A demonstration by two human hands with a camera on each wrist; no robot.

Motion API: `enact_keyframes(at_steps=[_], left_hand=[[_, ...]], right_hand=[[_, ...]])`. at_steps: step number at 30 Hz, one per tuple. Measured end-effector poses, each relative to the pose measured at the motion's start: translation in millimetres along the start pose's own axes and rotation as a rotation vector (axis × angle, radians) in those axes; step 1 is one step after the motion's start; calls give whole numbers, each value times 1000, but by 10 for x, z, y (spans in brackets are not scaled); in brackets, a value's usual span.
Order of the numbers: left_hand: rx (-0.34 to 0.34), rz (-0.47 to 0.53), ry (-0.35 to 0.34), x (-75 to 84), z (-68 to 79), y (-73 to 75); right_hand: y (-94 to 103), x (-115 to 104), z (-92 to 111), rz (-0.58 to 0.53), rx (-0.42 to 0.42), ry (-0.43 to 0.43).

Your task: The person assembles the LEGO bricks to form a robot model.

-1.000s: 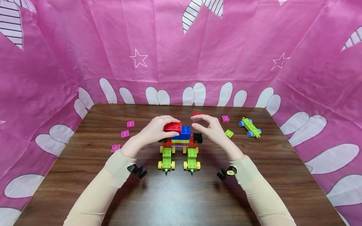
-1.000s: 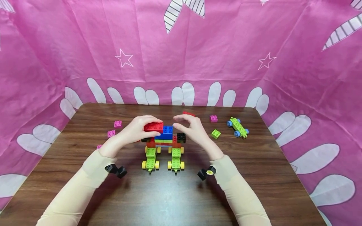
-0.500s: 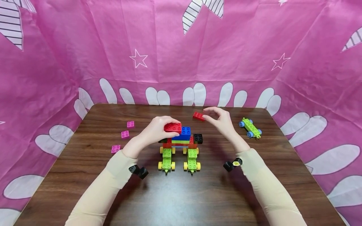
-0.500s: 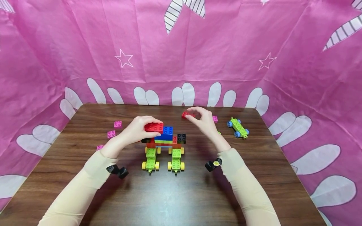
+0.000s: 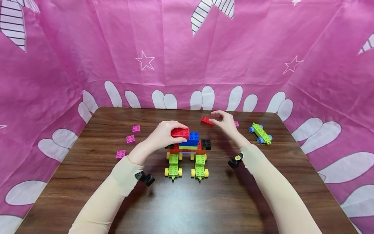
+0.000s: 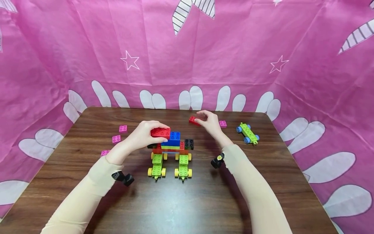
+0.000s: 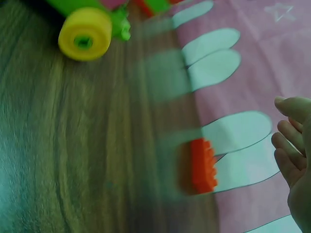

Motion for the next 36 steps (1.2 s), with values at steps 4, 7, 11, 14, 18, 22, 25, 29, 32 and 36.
enact_keyframes(at_steps=[4,7,11,14,18,22,25,29,32,36], left_hand=[[9,1,-19,25,0,12],[13,3,-29,33,-1,17],[17,7,-37,22,-10,9],[15,8,-35,15,-15,5],[8,9,-22,10,-13,8],[-2,15,-11,5,-16,2],[-5,26,-12,6,-20,0],[-2,35,-21,4,-18,1],[1,34,-23,-9,-18,-3],[0,38,-17,-29,-19,-1]], right_hand=[[-105,198,-33,19,-45,-41],[-176,336,-47,30,-73,-78],[-243,483,-73,44,-90,-101],[-300,565,-90,59,-123,-108],[-392,629,-104,73,-182,-113],[-434,674,-120,92,-190,-106],[-456,717,-123,103,-185,-115],[-503,766,-124,112,-204,-133],[-531,797,-131,121,-222,-143],[-574,836,-145,135,-249,-151]])
Point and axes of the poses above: each hand's wrist, its own z-axis away from the middle knuckle, its own y-axis out of the back of the hand, x = y × z, the point moved 10 cm from there along -z, towards the middle knuckle, and after that the axes turned 13 degrees about y, right-handed, at the moved point
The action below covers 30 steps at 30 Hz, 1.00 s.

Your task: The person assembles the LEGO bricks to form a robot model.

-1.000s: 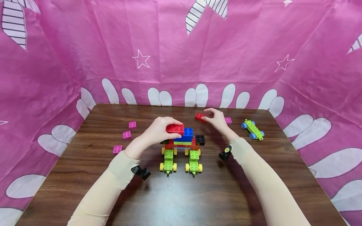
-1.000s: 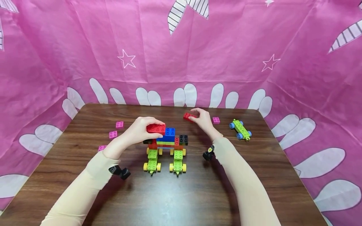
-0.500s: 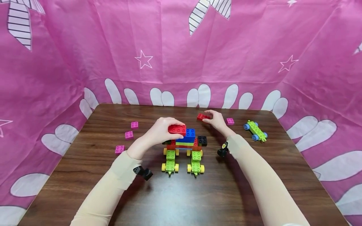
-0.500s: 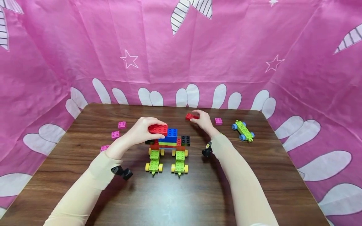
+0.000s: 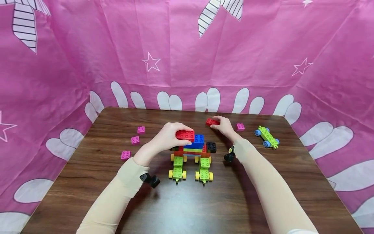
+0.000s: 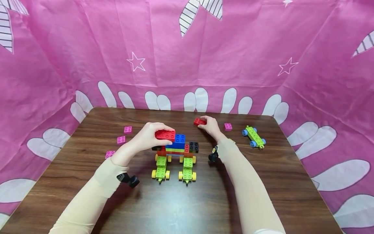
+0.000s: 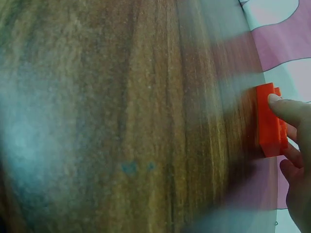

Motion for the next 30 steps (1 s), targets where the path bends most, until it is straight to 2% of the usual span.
enact_keyframes(at_steps=[10,30], left_hand=[[-1,-1,0,30,5,8],[2,11,-12,25,6,16]], right_hand=[[-56,68,0,36,-38,-29],[-83,18,6,10,-9,-14]])
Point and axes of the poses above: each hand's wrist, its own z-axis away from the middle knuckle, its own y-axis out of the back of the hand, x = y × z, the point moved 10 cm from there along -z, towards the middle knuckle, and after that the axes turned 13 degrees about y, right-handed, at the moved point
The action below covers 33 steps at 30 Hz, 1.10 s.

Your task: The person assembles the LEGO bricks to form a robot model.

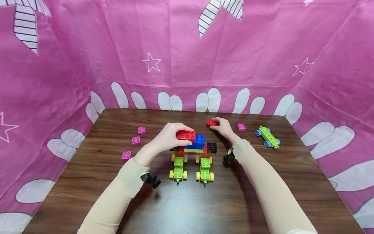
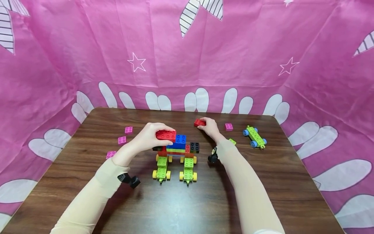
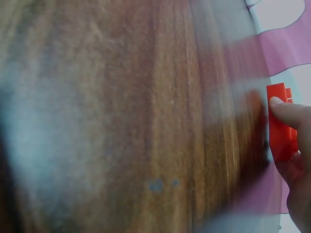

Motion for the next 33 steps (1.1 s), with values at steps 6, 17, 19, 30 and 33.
enact_keyframes(at_steps=[6,17,19,30,33], left_hand=[[-1,24,14,-14,-1,-5],[-18,37,53,-49,-8,-23],[-17,42,52,-54,-8,-23],[1,46,55,-43,-2,-5],[-2,52,54,-41,-3,-17]], right_hand=[[78,-57,80,-32,35,2],[340,-465,265,-131,100,74],[394,-595,307,-140,103,93],[621,-1307,648,-202,96,213],[665,-1416,738,-220,112,243]])
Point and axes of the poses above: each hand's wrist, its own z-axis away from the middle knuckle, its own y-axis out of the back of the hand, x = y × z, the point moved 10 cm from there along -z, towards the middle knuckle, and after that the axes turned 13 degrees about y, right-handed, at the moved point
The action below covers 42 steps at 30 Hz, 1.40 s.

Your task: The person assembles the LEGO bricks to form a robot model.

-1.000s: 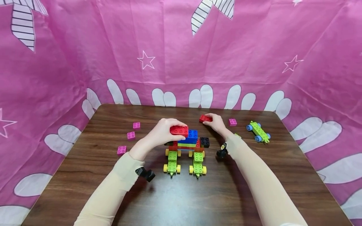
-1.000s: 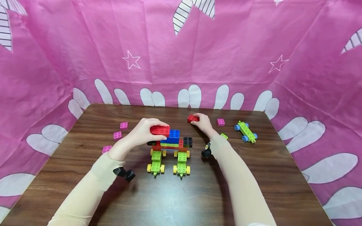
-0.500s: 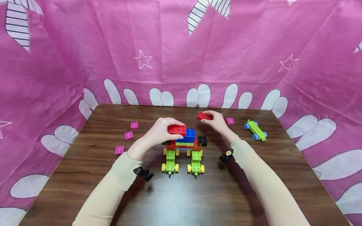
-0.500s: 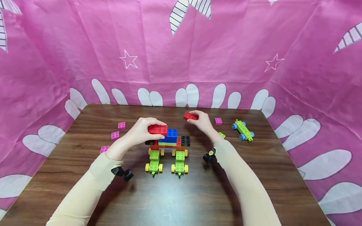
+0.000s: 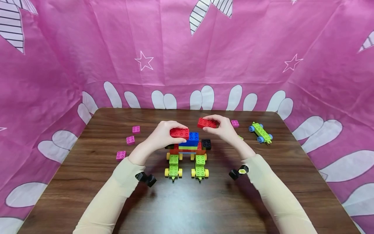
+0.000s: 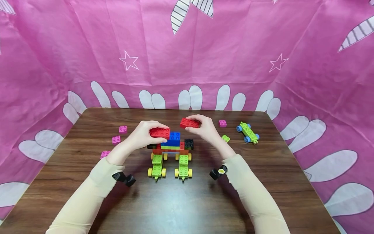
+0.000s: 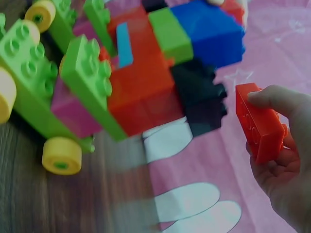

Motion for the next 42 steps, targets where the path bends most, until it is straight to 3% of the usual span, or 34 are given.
enact_keyframes(at_steps=[8,17,30,42], left_hand=[[5,15,-8,-12,9,-1],[15,14,-24,-12,22,-21],[23,17,-38,-1,26,-30],[28,4,-42,-5,18,-38]], right_hand=[[-34,-287,98,-59,-6,80],[-142,-461,127,-77,-43,131],[-229,-527,116,-68,-87,199],[-271,-577,92,-44,-131,202]])
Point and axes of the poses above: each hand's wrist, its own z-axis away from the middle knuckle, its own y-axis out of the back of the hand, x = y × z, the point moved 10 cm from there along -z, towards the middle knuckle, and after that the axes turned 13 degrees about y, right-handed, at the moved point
